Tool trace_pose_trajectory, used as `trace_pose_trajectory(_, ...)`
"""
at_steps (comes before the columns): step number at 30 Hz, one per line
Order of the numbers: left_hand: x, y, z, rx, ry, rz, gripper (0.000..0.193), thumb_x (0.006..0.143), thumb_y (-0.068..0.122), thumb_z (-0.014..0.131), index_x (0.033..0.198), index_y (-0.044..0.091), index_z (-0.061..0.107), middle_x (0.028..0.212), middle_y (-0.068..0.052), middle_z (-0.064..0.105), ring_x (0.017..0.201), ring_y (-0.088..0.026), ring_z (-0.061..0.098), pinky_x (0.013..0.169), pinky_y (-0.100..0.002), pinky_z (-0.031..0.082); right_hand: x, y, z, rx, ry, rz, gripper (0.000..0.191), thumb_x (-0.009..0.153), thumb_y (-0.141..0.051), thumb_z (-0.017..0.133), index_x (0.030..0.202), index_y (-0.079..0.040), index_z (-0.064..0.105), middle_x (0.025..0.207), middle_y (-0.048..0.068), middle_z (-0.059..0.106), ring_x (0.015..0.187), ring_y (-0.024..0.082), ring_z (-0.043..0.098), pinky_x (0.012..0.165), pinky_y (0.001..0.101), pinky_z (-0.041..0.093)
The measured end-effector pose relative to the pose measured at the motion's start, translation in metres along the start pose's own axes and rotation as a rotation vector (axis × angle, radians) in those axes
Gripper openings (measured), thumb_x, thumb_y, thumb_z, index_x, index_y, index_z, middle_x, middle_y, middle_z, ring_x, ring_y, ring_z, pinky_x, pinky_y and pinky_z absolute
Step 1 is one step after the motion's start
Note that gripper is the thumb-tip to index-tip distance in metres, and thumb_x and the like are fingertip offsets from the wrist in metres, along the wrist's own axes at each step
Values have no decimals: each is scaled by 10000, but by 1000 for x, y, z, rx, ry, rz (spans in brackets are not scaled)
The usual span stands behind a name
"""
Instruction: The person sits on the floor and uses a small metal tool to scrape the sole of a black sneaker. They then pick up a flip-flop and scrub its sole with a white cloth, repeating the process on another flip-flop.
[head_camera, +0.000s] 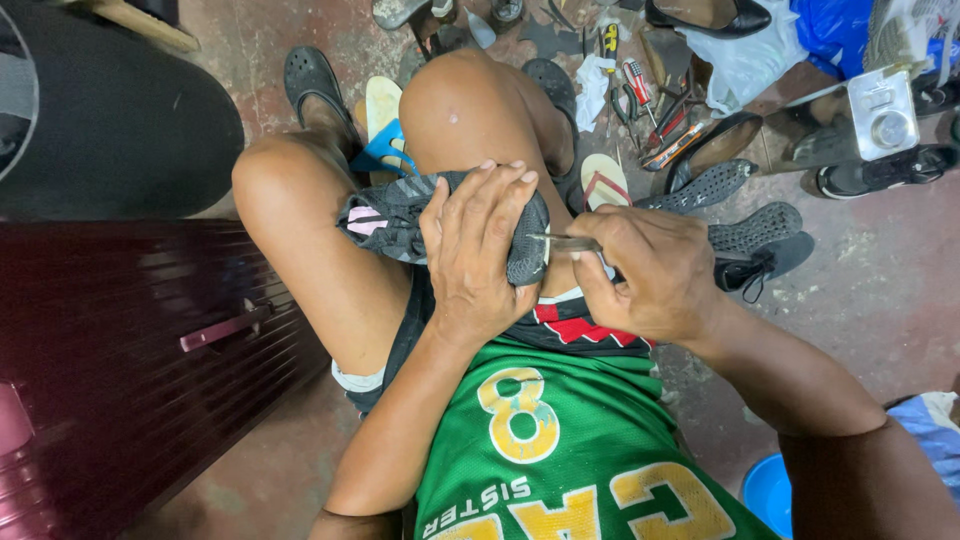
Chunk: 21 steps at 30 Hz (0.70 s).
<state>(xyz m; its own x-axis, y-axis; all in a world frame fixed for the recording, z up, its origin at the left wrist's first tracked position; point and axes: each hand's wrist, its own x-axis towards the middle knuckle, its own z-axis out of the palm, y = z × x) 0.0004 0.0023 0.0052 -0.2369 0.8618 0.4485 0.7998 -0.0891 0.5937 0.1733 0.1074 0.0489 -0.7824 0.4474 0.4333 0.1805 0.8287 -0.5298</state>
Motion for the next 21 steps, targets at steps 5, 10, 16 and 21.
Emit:
trace_pose_trajectory(5,0,0,-1,32,-8,-1,687,826,200,724,1474,111,516,1484,-66,559,1432,-303,511,1260,-548,264,-1,-2,0,7,-17,-27,227,835,-38,721,1040,-3,628,891,154,707,746,298,724,670,387,571)
trace_pose_trajectory(10,-2,-1,-1,37,1,9,678,835,205,735,1471,110,519,1486,-65,557,1437,-303,507,1262,-548,263,-1,-3,-1,3,-6,-16,227,870,-31,714,1070,-2,610,922,137,706,780,309,719,704,397,566)
trace_pose_trajectory(16,-4,-1,0,26,-10,7,697,817,203,743,1471,110,523,1489,-64,554,1436,-302,509,1266,-554,261,0,-1,-5,-28,-46,32,236,865,-42,717,1073,-8,611,880,126,690,751,305,710,671,399,546)
trace_pose_trajectory(21,-5,-2,0,33,-11,10,712,797,197,746,1470,119,526,1489,-58,557,1437,-307,506,1264,-556,262,-2,0,-3,-5,-18,20,232,886,-37,705,1091,1,604,889,126,698,741,294,707,662,387,542)
